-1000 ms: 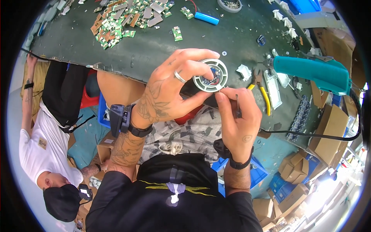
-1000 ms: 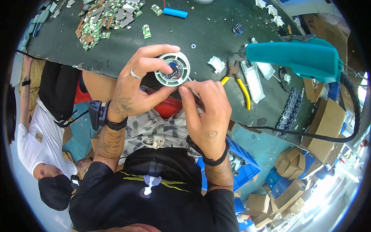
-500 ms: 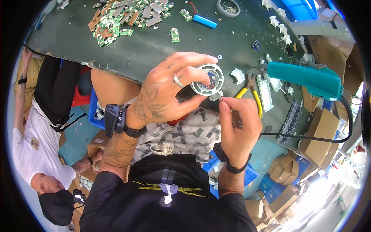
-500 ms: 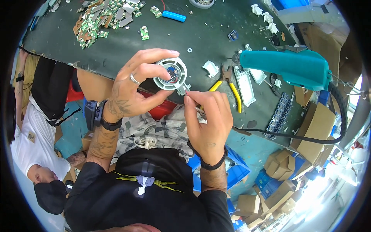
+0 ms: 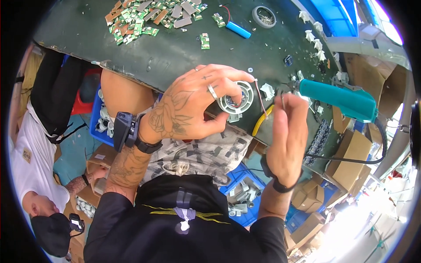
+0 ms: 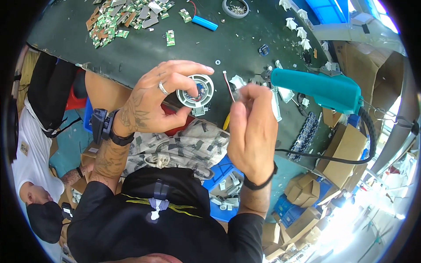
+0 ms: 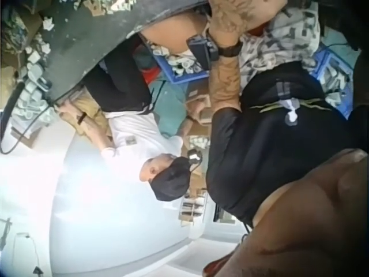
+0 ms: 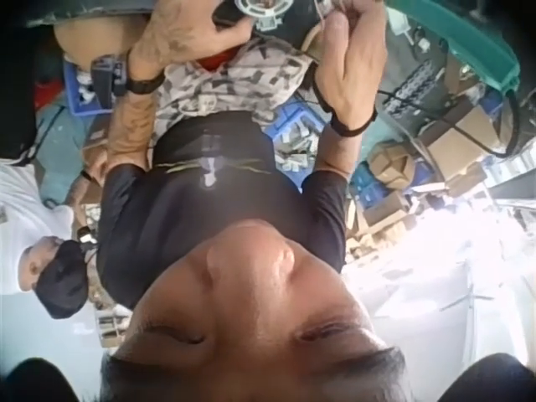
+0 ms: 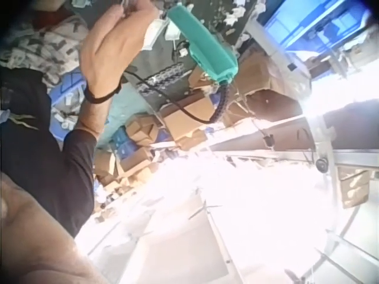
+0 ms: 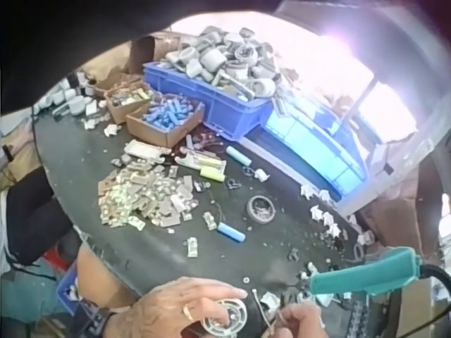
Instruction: Assembling an electronic component by inserting wires and small parts into a housing.
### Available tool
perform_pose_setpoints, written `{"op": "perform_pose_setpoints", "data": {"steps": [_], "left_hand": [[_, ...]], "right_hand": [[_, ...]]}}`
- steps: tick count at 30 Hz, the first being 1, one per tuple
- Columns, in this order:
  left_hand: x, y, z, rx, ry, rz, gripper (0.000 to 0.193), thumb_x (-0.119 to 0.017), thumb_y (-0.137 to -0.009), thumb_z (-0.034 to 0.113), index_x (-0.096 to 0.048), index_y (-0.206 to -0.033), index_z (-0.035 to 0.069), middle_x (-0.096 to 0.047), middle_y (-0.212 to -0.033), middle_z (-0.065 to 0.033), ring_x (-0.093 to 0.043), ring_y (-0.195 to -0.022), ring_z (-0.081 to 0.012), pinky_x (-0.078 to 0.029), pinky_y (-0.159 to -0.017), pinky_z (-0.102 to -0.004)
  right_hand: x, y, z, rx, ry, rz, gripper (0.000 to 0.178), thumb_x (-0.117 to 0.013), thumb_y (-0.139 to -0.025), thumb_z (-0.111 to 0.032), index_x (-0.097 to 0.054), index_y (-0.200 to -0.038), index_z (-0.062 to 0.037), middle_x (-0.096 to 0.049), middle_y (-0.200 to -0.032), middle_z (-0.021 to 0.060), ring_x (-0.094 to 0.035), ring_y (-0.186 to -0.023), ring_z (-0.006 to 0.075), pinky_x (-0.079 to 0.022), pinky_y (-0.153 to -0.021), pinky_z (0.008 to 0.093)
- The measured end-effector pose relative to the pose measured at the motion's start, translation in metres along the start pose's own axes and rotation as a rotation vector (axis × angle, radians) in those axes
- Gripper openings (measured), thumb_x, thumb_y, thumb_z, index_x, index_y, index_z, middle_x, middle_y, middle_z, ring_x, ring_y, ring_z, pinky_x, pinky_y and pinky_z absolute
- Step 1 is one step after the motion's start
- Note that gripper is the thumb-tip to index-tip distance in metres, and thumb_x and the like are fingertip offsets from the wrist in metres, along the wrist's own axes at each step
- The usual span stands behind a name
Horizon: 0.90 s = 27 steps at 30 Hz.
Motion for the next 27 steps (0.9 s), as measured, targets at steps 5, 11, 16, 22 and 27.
{"op": "perform_pose_setpoints", "data": {"steps": [5,11,16,22,27], "left_hand": [[0.0,-0.001,-0.002,-0.004,0.015,-0.011,0.043,-0.079,-0.073,-0.001,-0.063,-0.111,0.014,-0.074,-0.146,-0.0107,-0.069,-0.133,-0.0379,-0.055,-0.108,-0.0486],[-0.001,0.0,-0.001,0.002,-0.012,-0.006,0.044,-0.08,-0.074,0.0,-0.063,-0.112,0.015,-0.074,-0.147,-0.0092,-0.069,-0.134,-0.0372,-0.055,-0.107,-0.0485],[-0.001,0.001,-0.002,-0.004,-0.001,0.002,0.044,-0.081,-0.075,0.0,-0.064,-0.113,0.016,-0.073,-0.147,-0.0084,-0.069,-0.134,-0.0365,-0.055,-0.107,-0.0479],[-0.002,0.002,-0.002,0.004,-0.013,-0.002,0.045,-0.081,-0.076,0.0,-0.064,-0.115,0.017,-0.073,-0.147,-0.0078,-0.069,-0.133,-0.0358,-0.055,-0.105,-0.0473],[-0.002,0.002,-0.003,-0.01,-0.008,0.027,0.045,-0.081,-0.076,0.001,-0.064,-0.115,0.017,-0.073,-0.147,-0.007,-0.069,-0.132,-0.0347,-0.056,-0.103,-0.047]], "right_hand": [[0.016,-0.004,-0.038,0.359,0.306,-0.233,0.034,-0.07,-0.101,-0.002,-0.066,-0.135,-0.0024,-0.061,-0.092,0.0097,-0.063,-0.077,0.0323,-0.049,-0.07,0.0399],[0.009,-0.007,-0.058,0.316,0.555,-0.373,0.046,-0.073,-0.091,0.0,-0.07,-0.137,-0.005,-0.054,-0.089,0.0101,-0.059,-0.085,0.0318,-0.048,-0.077,0.0448],[0.011,-0.004,-0.058,0.485,0.79,-0.367,0.048,-0.075,-0.093,-0.005,-0.067,-0.14,-0.0058,-0.061,-0.099,0.0092,-0.059,-0.09,0.0311,-0.047,-0.082,0.045],[0.007,-0.011,-0.073,0.462,0.972,-0.338,0.05,-0.072,-0.091,-0.014,-0.069,-0.14,-0.0014,-0.058,-0.1,0.0083,-0.058,-0.099,0.0264,-0.046,-0.087,0.0429],[0.008,-0.007,-0.074,0.511,0.98,-0.287,0.048,-0.076,-0.092,-0.007,-0.071,-0.14,-0.0084,-0.059,-0.104,0.0056,-0.059,-0.106,0.0277,-0.045,-0.098,0.046]]}}
Point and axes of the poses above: each hand's wrist, its own y-axis away from the middle knuckle, its own x-axis out of the back of the hand, z = x × y, the point moved 6 cm from there along -y, towards the middle knuckle
